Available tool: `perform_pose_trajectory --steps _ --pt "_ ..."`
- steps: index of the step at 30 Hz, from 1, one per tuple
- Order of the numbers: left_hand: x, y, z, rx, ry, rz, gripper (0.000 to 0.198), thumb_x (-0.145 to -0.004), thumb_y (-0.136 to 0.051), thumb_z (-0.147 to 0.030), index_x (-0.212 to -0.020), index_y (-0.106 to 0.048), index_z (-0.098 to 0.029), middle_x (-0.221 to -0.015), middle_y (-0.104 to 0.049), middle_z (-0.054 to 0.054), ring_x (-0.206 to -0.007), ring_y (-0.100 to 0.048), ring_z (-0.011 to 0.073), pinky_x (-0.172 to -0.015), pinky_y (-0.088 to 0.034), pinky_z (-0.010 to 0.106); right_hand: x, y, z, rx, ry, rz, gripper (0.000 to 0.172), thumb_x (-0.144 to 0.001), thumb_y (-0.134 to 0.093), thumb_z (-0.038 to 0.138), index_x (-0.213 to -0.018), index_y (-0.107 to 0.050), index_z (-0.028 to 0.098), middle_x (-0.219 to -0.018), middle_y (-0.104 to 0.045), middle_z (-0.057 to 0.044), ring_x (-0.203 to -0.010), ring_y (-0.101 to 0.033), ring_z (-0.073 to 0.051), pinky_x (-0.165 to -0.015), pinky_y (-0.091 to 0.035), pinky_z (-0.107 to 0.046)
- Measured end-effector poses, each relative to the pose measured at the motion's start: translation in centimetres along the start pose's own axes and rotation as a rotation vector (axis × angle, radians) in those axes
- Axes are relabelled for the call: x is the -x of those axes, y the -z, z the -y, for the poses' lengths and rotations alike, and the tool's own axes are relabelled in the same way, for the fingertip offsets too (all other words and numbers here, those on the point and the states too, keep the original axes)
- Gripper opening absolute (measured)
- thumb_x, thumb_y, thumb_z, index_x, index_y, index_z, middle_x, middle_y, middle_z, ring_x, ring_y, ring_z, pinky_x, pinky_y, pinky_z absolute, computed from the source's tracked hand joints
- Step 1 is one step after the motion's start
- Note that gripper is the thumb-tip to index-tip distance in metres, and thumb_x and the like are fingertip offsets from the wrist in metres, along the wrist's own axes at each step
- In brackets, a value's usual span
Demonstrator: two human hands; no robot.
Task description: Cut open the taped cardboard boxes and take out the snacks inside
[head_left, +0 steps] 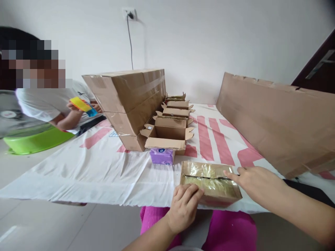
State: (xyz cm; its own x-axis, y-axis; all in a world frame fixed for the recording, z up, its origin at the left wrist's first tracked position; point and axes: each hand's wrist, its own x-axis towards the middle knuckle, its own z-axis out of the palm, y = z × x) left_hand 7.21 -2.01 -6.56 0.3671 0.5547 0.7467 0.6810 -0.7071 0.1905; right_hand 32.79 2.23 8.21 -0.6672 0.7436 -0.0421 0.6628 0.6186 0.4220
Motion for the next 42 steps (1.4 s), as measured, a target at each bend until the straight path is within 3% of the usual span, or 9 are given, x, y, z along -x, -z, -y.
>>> perform_pose_trajectory --steps 9,18,22,25,29,32,35,39,42 --pt "-1.8 1.8 -0.7 0.014 0.088 0.072 0.028 -0.093 -0.056 -0.024 -0.119 -0.059 -0.016 -0.106 -0.069 0.01 -0.094 -0.06 0.0244 -0.083 -0.043 0.036 2.4 1.0 -1.1 0.072 -0.13 0.174 0.065 -0.07 -0.049 -0.005 -0.122 -0.066 0.031 -0.071 -0.072 -0.006 -0.057 -0.069 -0.024 -0.044 -0.034 -0.029" --pt "-6.4 2.6 -1.3 -0.193 0.2 0.354 0.022 -0.093 -0.054 -0.029 -0.109 -0.064 -0.016 -0.12 -0.066 0.011 -0.111 -0.056 0.0318 -0.092 -0.044 0.047 3.6 0.4 -1.9 0.065 -0.211 0.028 0.059 -0.08 -0.051 0.003 -0.131 -0.059 0.031 -0.078 -0.068 -0.004 -0.06 -0.066 -0.021 -0.05 -0.038 -0.028" --pt "-6.2 1.9 -0.9 -0.222 0.193 0.356 0.036 -0.094 -0.054 -0.035 -0.124 -0.06 -0.017 -0.134 -0.061 0.014 -0.123 -0.052 0.0335 -0.102 -0.036 0.052 4.0 -3.1 -2.8 -0.031 -0.445 -0.089 0.042 -0.095 -0.042 0.022 -0.134 -0.055 0.027 -0.089 -0.07 -0.007 -0.068 -0.066 -0.023 -0.054 -0.039 -0.03" --pt "-6.2 1.8 -0.5 -0.204 0.155 0.323 0.046 -0.095 -0.053 -0.038 -0.134 -0.052 -0.014 -0.131 -0.063 0.015 -0.124 -0.052 0.0331 -0.109 -0.026 0.056 3.3 -7.7 -2.3 -0.213 -0.609 0.003 0.045 -0.096 -0.034 0.019 -0.138 -0.05 0.02 -0.101 -0.069 -0.013 -0.083 -0.067 -0.026 -0.06 -0.04 -0.032" --pt "-5.8 2.9 -1.1 -0.116 0.086 0.182 0.043 -0.093 -0.057 -0.03 -0.131 -0.053 -0.011 -0.115 -0.068 0.013 -0.113 -0.058 0.0297 -0.109 -0.026 0.053 2.4 -13.4 -0.3 -0.326 -0.589 0.06 0.051 -0.084 -0.044 0.008 -0.132 -0.055 0.022 -0.094 -0.069 -0.009 -0.084 -0.066 -0.022 -0.063 -0.039 -0.028" --pt "-4.5 4.4 -2.3 -0.056 0.003 0.038 0.033 -0.091 -0.057 -0.015 -0.124 -0.058 -0.013 -0.105 -0.07 0.009 -0.101 -0.061 0.0246 -0.103 -0.035 0.046 2.3 -15.5 0.6 -0.397 -0.552 0.015 0.043 -0.084 -0.049 0.012 -0.123 -0.061 0.023 -0.092 -0.068 -0.008 -0.082 -0.065 -0.022 -0.065 -0.042 -0.028" --pt "-2.7 5.5 -3.1 0.072 -0.058 0.059 0.024 -0.089 -0.059 -0.014 -0.112 -0.062 -0.012 -0.098 -0.071 0.009 -0.092 -0.062 0.0223 -0.09 -0.046 0.036 2.6 -15.0 0.4 -0.465 -0.516 -0.093 0.027 -0.089 -0.05 0.021 -0.112 -0.066 0.02 -0.097 -0.069 -0.01 -0.091 -0.065 -0.025 -0.076 -0.047 -0.033" --pt "-1.2 5.9 -2.6 0.223 -0.047 0.136 0.023 -0.089 -0.054 -0.009 -0.112 -0.06 -0.012 -0.096 -0.071 0.009 -0.088 -0.064 0.0192 -0.08 -0.053 0.029 2.6 -11.0 0.1 -0.572 -0.507 -0.367 0.026 -0.099 -0.039 0.029 -0.105 -0.062 0.02 -0.103 -0.069 -0.01 -0.099 -0.063 -0.023 -0.086 -0.048 -0.035" --pt "-2.3 5.5 -1.4 0.207 0.012 0.096 0.026 -0.092 -0.048 -0.005 -0.113 -0.058 -0.015 -0.099 -0.07 0.009 -0.087 -0.064 0.0177 -0.076 -0.053 0.028 1.5 -7.2 1.4 -0.729 -0.269 -0.587 0.018 -0.098 -0.045 0.025 -0.102 -0.062 0.021 -0.095 -0.069 -0.007 -0.089 -0.063 -0.02 -0.08 -0.05 -0.033"
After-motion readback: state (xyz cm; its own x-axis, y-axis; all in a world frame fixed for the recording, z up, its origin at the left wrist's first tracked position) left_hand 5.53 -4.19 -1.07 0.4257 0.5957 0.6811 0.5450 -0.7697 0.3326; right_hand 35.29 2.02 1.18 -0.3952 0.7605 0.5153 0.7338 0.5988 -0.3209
